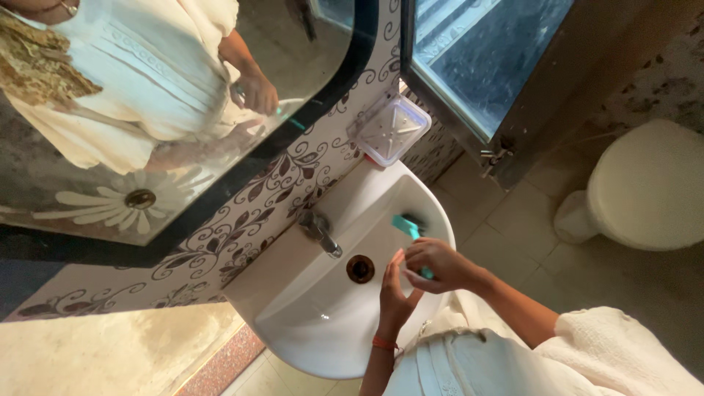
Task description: The person cleans a sink basin using a brush, scrubbing the inner surface and around the drain, then rinses the brush under the faucet.
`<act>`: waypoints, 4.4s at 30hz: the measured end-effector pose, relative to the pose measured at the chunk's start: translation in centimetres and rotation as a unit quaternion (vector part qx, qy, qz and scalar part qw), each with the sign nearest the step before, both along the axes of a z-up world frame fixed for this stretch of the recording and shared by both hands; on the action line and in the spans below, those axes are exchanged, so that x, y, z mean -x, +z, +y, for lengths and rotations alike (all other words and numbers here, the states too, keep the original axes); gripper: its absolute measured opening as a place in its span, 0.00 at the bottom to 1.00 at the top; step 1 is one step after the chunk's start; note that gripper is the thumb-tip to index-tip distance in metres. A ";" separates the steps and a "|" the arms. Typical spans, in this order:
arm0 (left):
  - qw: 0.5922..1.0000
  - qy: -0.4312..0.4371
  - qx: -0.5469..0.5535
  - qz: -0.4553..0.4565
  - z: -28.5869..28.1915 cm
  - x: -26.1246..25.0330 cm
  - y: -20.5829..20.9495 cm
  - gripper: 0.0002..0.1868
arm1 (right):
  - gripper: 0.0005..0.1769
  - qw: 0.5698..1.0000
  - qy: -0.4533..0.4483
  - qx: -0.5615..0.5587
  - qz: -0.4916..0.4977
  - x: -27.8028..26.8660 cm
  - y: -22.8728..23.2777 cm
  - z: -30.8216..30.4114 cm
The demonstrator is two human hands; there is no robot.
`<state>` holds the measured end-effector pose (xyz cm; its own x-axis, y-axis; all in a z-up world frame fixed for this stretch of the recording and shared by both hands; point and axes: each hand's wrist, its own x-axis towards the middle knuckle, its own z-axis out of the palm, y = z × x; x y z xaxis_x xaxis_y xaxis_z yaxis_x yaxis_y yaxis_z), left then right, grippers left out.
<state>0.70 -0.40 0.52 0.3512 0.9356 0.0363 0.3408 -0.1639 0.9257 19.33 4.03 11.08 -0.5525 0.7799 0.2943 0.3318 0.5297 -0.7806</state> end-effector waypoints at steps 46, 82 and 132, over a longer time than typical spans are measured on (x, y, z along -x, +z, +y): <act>0.979 -0.107 0.168 -0.042 -0.6 -0.4 0.3 0.23 | 0.16 0.951 -0.034 0.289 -0.103 2.6 3.6 -2.6; 0.988 0.071 -0.131 -0.026 0.2 -0.5 2.2 0.16 | 0.12 0.839 -0.182 0.421 0.291 2.0 -9.8 -3.6; 0.986 0.000 -0.165 -0.012 2.2 -3.0 6.0 0.11 | 0.22 0.995 0.001 0.072 0.070 0.8 -0.5 -3.0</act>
<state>3.68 1.76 6.54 0.3463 0.8717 0.3467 0.3187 -0.4569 0.8304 18.52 1.06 10.53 -0.5161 0.8180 0.2539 0.2128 0.4096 -0.8871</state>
